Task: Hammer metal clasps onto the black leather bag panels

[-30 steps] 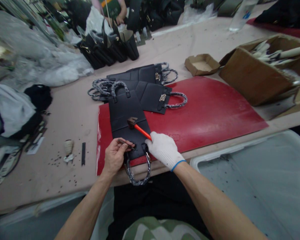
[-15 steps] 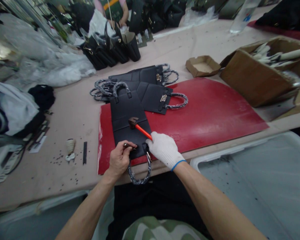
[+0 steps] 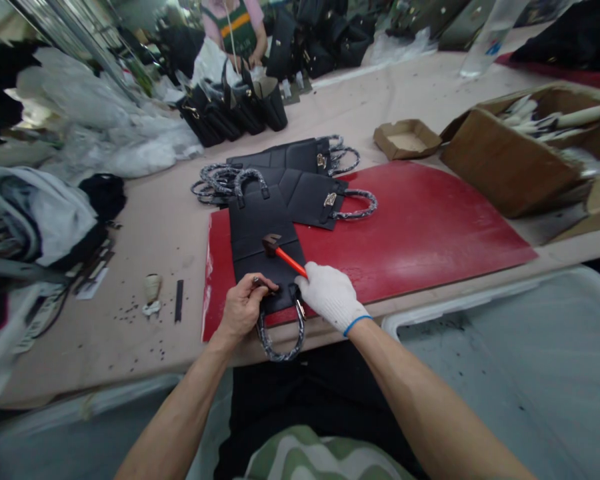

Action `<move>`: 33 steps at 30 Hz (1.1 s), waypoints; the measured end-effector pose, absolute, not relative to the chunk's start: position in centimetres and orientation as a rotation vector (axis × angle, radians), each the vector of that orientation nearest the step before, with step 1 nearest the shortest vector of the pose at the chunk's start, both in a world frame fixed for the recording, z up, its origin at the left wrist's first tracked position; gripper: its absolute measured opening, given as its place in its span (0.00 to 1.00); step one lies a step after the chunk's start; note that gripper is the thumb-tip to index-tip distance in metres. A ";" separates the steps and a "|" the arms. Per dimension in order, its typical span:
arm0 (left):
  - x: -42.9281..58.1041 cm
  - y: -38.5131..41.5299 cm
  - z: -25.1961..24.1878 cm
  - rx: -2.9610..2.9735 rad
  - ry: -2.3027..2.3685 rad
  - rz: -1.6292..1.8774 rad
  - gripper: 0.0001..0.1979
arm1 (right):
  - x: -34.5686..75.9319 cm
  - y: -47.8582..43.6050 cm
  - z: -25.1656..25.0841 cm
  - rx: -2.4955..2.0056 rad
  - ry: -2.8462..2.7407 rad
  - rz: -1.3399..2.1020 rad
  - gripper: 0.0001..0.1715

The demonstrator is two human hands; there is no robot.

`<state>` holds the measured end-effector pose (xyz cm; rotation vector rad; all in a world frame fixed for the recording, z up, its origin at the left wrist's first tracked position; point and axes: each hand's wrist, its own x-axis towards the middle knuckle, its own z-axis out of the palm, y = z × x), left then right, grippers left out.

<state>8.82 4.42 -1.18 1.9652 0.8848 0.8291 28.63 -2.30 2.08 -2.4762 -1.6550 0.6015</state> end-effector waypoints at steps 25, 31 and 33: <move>9.1 3.9 -3.8 2.061 0.770 0.974 0.09 | 29.0 -9.9 11.7 -2.158 -1.985 0.252 0.14; 9.1 3.8 -3.7 2.066 0.774 0.974 0.09 | 28.2 -10.6 15.1 -1.780 -1.649 0.115 0.20; 9.1 3.7 -3.7 2.073 0.776 0.968 0.09 | 28.3 -10.9 13.6 -1.861 -1.785 0.081 0.22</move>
